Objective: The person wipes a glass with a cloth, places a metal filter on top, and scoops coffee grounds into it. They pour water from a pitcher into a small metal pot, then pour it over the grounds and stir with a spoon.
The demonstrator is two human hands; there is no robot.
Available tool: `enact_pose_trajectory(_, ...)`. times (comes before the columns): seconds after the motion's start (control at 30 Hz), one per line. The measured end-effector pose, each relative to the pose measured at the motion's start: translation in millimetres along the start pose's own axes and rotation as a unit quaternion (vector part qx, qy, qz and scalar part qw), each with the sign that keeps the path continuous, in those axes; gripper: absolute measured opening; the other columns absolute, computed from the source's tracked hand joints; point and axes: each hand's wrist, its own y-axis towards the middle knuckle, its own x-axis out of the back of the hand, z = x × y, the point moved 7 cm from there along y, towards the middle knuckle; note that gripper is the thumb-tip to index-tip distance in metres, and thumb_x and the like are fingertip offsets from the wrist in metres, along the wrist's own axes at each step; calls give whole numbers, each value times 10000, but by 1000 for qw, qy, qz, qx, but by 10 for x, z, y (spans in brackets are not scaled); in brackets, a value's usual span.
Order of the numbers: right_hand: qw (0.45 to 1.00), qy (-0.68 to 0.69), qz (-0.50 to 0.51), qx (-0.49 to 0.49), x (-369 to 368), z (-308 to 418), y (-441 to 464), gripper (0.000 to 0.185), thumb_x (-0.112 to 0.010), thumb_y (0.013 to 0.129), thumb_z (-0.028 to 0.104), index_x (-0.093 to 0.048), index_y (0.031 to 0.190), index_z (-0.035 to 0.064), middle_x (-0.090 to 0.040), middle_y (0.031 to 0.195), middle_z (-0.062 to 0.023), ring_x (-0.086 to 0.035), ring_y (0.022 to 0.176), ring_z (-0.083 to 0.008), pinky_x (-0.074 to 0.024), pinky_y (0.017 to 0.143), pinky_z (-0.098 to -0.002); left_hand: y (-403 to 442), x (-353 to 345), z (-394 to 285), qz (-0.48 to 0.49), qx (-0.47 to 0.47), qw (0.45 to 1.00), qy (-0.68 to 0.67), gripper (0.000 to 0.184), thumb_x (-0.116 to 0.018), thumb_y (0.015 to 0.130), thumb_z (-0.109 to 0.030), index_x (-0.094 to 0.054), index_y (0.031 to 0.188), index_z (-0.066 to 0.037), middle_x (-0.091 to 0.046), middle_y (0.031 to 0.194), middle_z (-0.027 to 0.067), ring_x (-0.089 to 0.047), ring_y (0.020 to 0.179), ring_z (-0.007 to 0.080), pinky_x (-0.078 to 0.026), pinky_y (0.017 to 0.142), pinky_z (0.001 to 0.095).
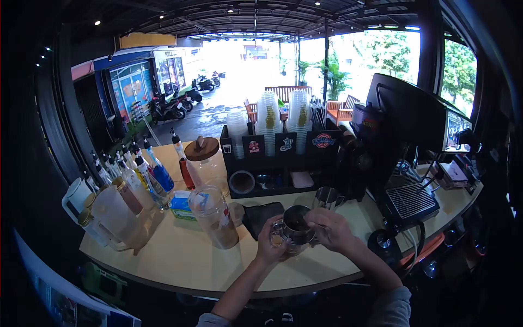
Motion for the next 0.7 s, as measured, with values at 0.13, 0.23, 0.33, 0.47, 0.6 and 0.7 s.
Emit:
enact_pose_trajectory(0.13,999,-31,-11,21,-3,120,-18,116,-623,811,-1,-550,898,16,-606,869,-112,-619,737,-286,-503,604,-341,-10,-47,-93,3,17,999,-37,596,-698,735,-197,-437,1240,-16,-553,1147,130,-564,1057,205,-448,918,346)
enact_pose_trajectory(0.23,997,5,-28,-67,-14,-27,-37,110,-615,817,2,-553,908,11,-605,875,-121,-623,742,-289,-502,597,-347,9,-35,-89,-4,15,1000,-27,612,-709,742,-221,-426,1248,-22,-550,1146,131,-563,1070,215,-451,921,353)
enact_pose_trajectory(0.33,1000,-3,-7,-21,-4,89,-26,113,-595,829,3,-560,936,12,-609,907,-130,-624,757,-296,-513,627,-349,-11,21,-132,-19,30,999,5,655,-728,728,-200,-405,1266,-15,-531,1167,127,-550,1092,230,-438,945,354)
enact_pose_trajectory(0.47,997,-3,14,-76,35,-26,-41,120,-585,837,9,-564,956,13,-615,932,-140,-629,794,-301,-517,683,-359,-20,225,-430,-114,-96,975,163,642,-776,650,-132,-464,1196,-4,-530,1095,133,-568,987,229,-453,924,353)
enact_pose_trajectory(0.6,1000,-9,17,-17,51,11,-65,128,-589,832,8,-560,957,10,-613,931,-134,-628,791,-300,-511,664,-359,-125,103,-766,-83,-96,963,238,609,-819,603,-173,-487,1086,-7,-522,986,110,-557,937,246,-473,834,354)
enact_pose_trajectory(0.7,999,29,17,-25,57,-41,-86,134,-594,829,9,-559,959,12,-612,932,-132,-624,777,-307,-509,645,-356,-88,-127,-826,-86,-52,958,269,619,-840,593,-210,-475,1055,-16,-520,990,117,-554,893,261,-466,800,367)
